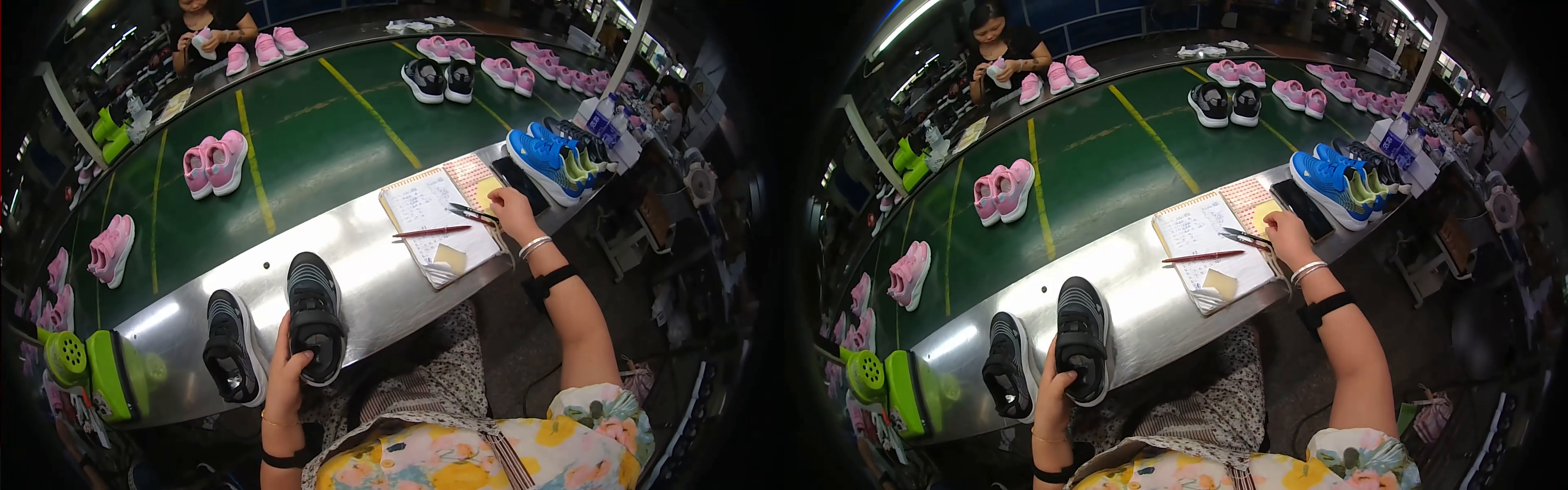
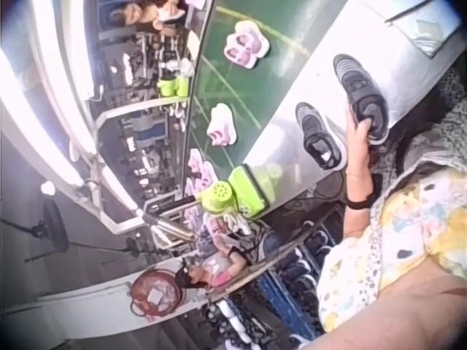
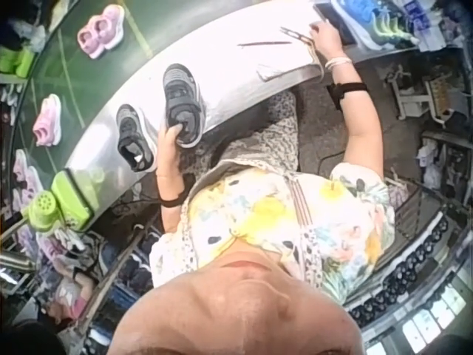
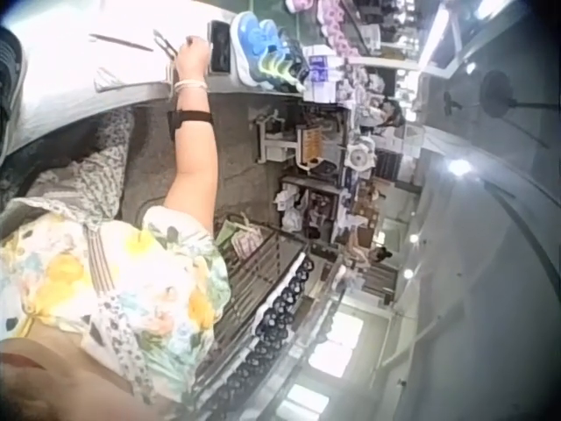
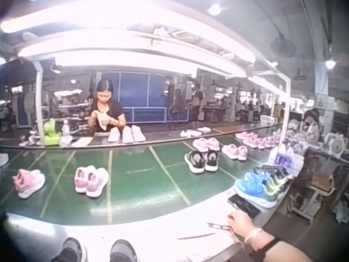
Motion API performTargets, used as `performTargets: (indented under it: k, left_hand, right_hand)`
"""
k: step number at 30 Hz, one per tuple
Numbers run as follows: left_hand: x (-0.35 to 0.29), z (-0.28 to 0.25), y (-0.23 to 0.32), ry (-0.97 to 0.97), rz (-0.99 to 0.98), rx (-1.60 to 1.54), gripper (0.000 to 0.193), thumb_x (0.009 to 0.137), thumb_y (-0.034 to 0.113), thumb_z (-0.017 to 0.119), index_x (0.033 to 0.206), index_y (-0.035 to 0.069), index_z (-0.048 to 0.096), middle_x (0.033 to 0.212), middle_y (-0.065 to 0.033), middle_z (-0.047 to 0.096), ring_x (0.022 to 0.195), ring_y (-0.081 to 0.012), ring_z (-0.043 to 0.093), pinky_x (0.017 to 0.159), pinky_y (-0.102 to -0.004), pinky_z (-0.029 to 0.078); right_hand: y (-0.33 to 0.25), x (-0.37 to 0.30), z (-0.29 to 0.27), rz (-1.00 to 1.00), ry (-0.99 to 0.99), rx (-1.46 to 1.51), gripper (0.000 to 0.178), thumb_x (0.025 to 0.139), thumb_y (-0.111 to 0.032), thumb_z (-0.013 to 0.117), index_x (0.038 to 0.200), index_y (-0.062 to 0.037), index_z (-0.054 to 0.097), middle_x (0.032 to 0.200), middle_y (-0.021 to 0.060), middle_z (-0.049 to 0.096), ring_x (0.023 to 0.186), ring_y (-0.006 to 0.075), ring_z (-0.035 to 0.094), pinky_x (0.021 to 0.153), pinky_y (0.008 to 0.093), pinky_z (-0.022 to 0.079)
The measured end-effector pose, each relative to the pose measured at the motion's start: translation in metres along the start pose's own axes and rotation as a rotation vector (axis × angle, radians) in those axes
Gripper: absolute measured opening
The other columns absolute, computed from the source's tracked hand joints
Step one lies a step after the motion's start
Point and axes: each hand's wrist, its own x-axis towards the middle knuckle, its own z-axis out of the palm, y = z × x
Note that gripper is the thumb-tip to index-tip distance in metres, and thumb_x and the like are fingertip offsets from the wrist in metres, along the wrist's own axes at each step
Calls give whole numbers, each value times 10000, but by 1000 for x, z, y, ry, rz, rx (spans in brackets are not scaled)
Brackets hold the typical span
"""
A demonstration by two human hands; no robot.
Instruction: Inspecting pairs of children's shoes on a factory conveyor belt and recording notes.
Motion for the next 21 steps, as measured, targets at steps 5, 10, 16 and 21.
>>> performTargets:
  k: [5, 10, 16, 21]
  left_hand:
    - [-2, -4, 2, 2, -10, 35, 785, 714, 30, 495, 1457, -1, 242, 1330, -136, 451, 1189, -213, 474, 1009, -287, 360]
    - [-4, -8, 2, 5, -20, 47, 792, 714, 41, 505, 1460, 7, 242, 1337, -135, 446, 1197, -213, 469, 1015, -291, 353]
    - [-5, -8, 4, 9, -27, 52, 804, 714, 42, 515, 1466, 14, 231, 1348, -137, 437, 1204, -215, 465, 1025, -298, 343]
    - [-7, -6, 5, 26, -35, 45, 813, 714, 29, 520, 1470, 16, 222, 1354, -137, 432, 1202, -212, 466, 1028, -296, 339]
  right_hand:
    - [1, 21, 11, -23, -119, -76, 144, 748, -98, 651, 867, -24, 685, 856, 135, 651, 831, 291, 632, 755, 352, 504]
    - [-7, 36, 6, -264, -200, -297, 109, 739, -165, 647, 790, -87, 705, 820, 107, 664, 786, 288, 640, 715, 391, 511]
    - [-12, 61, 5, -481, -400, -510, 93, 739, -173, 635, 747, -101, 693, 767, 110, 660, 755, 287, 646, 677, 399, 516]
    - [-18, 80, 1, -612, -592, -641, 97, 753, -157, 622, 778, -90, 687, 762, 124, 660, 766, 294, 652, 684, 403, 518]
